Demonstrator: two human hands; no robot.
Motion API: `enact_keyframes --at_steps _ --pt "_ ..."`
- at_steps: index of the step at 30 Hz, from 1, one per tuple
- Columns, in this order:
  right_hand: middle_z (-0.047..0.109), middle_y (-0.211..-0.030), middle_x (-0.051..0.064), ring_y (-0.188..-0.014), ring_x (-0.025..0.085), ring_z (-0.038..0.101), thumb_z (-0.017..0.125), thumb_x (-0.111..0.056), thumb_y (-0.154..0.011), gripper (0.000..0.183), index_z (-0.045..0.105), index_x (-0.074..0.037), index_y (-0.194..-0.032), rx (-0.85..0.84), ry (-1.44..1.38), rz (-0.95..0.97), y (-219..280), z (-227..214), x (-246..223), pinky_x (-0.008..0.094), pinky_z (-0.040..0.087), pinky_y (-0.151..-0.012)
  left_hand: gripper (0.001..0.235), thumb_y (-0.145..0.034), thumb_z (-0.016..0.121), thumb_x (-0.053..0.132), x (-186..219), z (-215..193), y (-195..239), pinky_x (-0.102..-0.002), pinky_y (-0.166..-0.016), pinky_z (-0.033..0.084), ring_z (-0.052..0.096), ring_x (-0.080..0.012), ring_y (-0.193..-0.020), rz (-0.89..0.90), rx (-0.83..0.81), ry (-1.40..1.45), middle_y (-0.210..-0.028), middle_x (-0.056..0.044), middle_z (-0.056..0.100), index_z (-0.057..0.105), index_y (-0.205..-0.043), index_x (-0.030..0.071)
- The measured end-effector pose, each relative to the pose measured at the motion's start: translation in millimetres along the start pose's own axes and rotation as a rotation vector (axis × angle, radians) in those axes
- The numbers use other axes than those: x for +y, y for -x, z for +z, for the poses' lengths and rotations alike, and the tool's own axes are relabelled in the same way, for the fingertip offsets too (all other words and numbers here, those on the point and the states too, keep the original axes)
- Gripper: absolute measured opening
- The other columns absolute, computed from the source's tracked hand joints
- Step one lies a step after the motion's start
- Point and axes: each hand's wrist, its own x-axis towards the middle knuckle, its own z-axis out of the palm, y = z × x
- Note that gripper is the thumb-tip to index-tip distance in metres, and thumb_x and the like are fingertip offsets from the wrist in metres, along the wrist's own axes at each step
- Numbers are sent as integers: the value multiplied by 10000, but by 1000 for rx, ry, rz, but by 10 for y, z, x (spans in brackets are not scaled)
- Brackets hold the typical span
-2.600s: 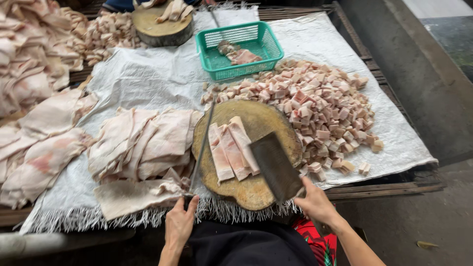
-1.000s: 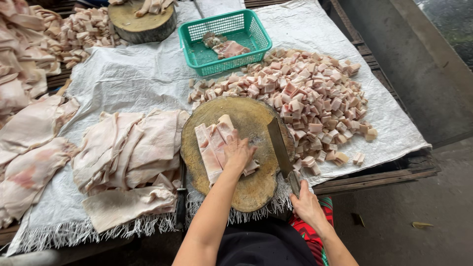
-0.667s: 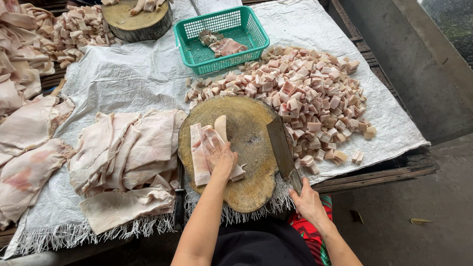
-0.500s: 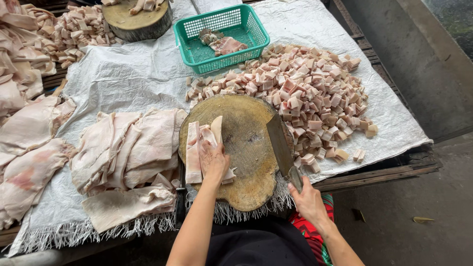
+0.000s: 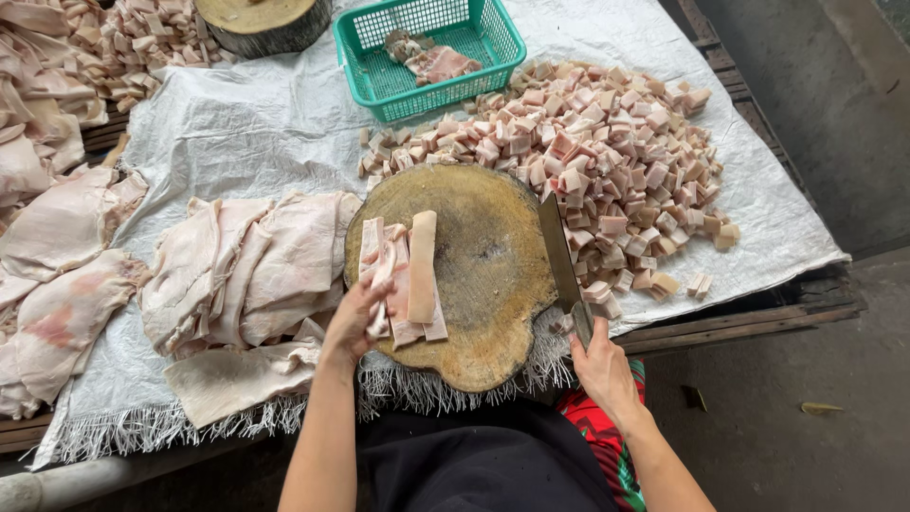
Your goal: The person chops large sheets of pork skin into strips and then into small cubes using a large cleaver on a wooden chopping block.
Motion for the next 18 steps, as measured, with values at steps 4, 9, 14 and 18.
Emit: enact_keyframes --at_steps 4,9,14,18 --pt "703 -782 328 -776 516 690 580 -307 -987 441 418 -18 -1277 -53 -32 21 -69 -10 32 577 526 -729 797 -855 742 166 452 445 225 -288 -530 562 665 -162 -681 168 -245 -74 -1239 -181 642 362 -1551 85" --pt "676 -603 221 -479 347 691 585 -292 -968 466 406 -35 -1312 -140 -189 226 -8 -164 -144 475 562 -495 702 -897 721 177 364 1106 -354 -294 -689 657 736 -151 -776 87 -580 -296 -1338 -161 625 419 -1517 44" --pt "673 -592 189 -438 301 674 601 -289 -962 454 434 -29 -1295 -134 -197 252 -44 -238 -159 437 558 -446 491 -914 711 178 -287 1025 -981 -319 -571 620 699 -195 -693 57 -255 -681 -1056 -190 708 550 -1352 25" --pt "685 -607 213 -484 351 704 596 -290 -968 413 484 -23 -1262 -101 -192 183 -38 -169 -108 471 564 -492 380 -922 713 183 -572 804 -972 -422 -589 541 690 -329 -729 85 -52 -822 -926 -220 717 596 -1252 35"
